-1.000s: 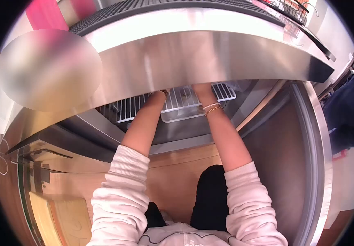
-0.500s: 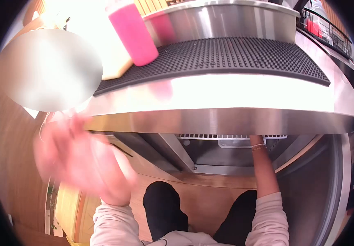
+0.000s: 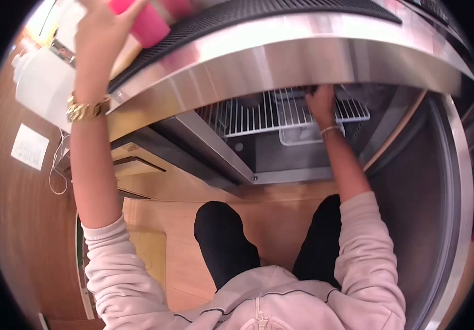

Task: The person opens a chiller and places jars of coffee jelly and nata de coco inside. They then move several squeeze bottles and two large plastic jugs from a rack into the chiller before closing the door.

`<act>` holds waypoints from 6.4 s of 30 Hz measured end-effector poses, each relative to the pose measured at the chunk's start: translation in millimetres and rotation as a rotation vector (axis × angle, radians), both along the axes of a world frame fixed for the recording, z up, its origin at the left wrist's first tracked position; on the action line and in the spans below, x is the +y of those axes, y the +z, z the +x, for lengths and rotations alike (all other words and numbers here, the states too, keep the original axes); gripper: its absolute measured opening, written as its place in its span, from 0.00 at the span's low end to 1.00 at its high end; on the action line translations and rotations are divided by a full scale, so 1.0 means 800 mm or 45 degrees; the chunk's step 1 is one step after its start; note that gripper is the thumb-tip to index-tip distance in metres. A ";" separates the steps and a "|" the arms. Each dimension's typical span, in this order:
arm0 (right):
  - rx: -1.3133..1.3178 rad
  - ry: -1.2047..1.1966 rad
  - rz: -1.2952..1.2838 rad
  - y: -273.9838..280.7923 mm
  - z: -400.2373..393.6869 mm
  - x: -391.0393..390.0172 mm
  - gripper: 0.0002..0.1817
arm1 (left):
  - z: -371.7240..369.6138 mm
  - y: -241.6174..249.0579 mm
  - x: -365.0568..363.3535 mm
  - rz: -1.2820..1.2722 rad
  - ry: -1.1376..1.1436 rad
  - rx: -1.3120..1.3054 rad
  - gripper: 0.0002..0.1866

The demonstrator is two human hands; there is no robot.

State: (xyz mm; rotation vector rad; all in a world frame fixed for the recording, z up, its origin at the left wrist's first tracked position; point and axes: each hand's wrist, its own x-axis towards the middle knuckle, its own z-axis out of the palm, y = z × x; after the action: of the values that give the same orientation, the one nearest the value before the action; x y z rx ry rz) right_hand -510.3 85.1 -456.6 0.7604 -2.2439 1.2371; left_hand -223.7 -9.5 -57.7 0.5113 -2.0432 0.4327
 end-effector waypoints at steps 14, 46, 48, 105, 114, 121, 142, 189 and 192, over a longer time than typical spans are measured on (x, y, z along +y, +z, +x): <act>0.015 -0.044 -0.214 0.032 0.019 0.002 0.39 | 0.148 -0.093 0.098 1.599 -2.063 -0.252 0.49; 0.118 -0.034 -0.089 0.009 0.006 -0.011 0.31 | -0.065 -0.327 0.095 1.008 -1.133 -0.631 0.30; 0.188 -0.042 -0.144 0.010 0.015 -0.005 0.29 | 0.020 -0.259 0.117 1.021 -1.536 -0.866 0.18; -0.635 0.830 -0.079 0.139 0.200 0.176 0.53 | 0.061 -0.444 0.087 1.247 -0.811 0.342 0.52; -0.857 0.896 0.009 0.145 0.156 0.105 0.49 | 0.076 -0.460 0.073 1.417 -0.805 0.200 0.49; -0.568 0.819 -0.016 0.152 0.120 0.055 0.40 | 0.045 -0.443 0.043 1.458 -0.578 0.377 0.52; -0.179 0.586 -0.068 0.089 0.064 -0.013 0.34 | -0.088 -0.459 -0.049 0.949 -0.295 0.865 0.50; -0.246 0.248 0.089 -0.035 0.218 0.111 0.36 | 0.032 -0.447 0.030 0.866 -0.517 -0.160 0.38; -0.412 0.273 0.167 -0.098 0.223 0.124 0.39 | 0.017 -0.481 0.008 0.804 -0.287 -0.386 0.44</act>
State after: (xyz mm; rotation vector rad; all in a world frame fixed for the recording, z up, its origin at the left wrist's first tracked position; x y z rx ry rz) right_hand -331.6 184.5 -535.0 0.9264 -2.5791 1.4076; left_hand -210.3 -2.8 -442.5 0.6012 -2.4946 -0.3066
